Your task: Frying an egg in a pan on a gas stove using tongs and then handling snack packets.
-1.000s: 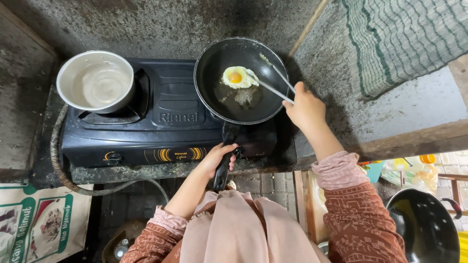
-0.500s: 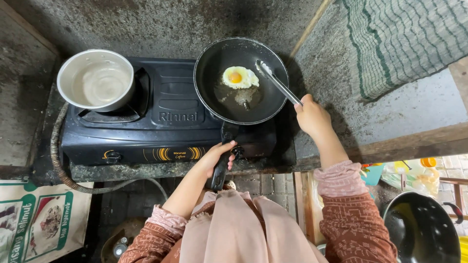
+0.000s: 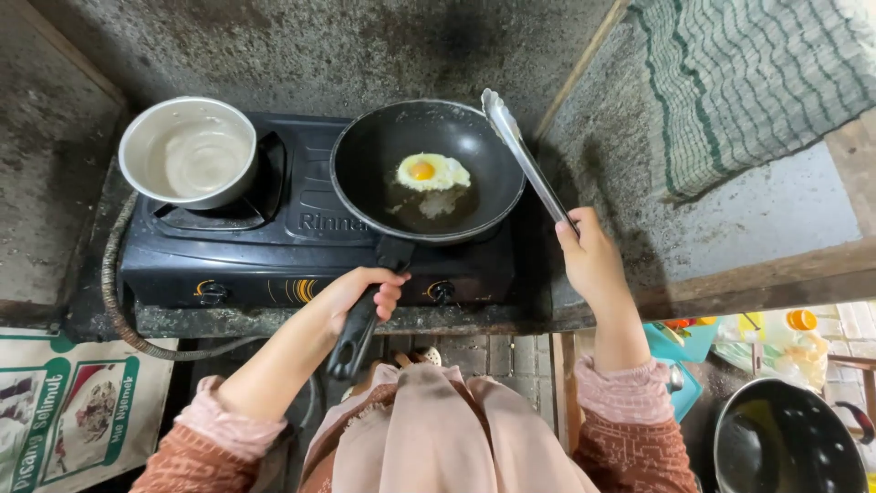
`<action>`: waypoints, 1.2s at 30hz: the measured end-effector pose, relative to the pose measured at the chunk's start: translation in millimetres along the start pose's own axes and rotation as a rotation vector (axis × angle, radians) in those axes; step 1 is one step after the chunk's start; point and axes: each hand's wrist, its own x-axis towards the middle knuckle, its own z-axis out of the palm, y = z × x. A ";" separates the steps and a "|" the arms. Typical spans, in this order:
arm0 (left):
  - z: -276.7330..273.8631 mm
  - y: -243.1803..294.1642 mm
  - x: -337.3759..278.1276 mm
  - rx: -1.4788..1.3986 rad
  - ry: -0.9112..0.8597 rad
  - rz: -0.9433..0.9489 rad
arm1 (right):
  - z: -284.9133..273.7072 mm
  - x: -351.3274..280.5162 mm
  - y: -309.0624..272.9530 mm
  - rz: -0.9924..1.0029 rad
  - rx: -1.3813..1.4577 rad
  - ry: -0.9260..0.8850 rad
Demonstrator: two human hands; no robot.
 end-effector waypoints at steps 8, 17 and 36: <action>-15.7 0.8 -15.1 0.086 0.098 0.060 | 10.6 -0.4 39.4 -0.035 0.039 0.037; -12.3 4.8 -33.9 0.191 0.167 0.115 | 20.8 3.5 57.0 -0.029 0.034 0.047; -1.3 9.1 27.7 0.041 -0.002 0.111 | 23.3 11.7 69.0 -0.012 0.066 0.053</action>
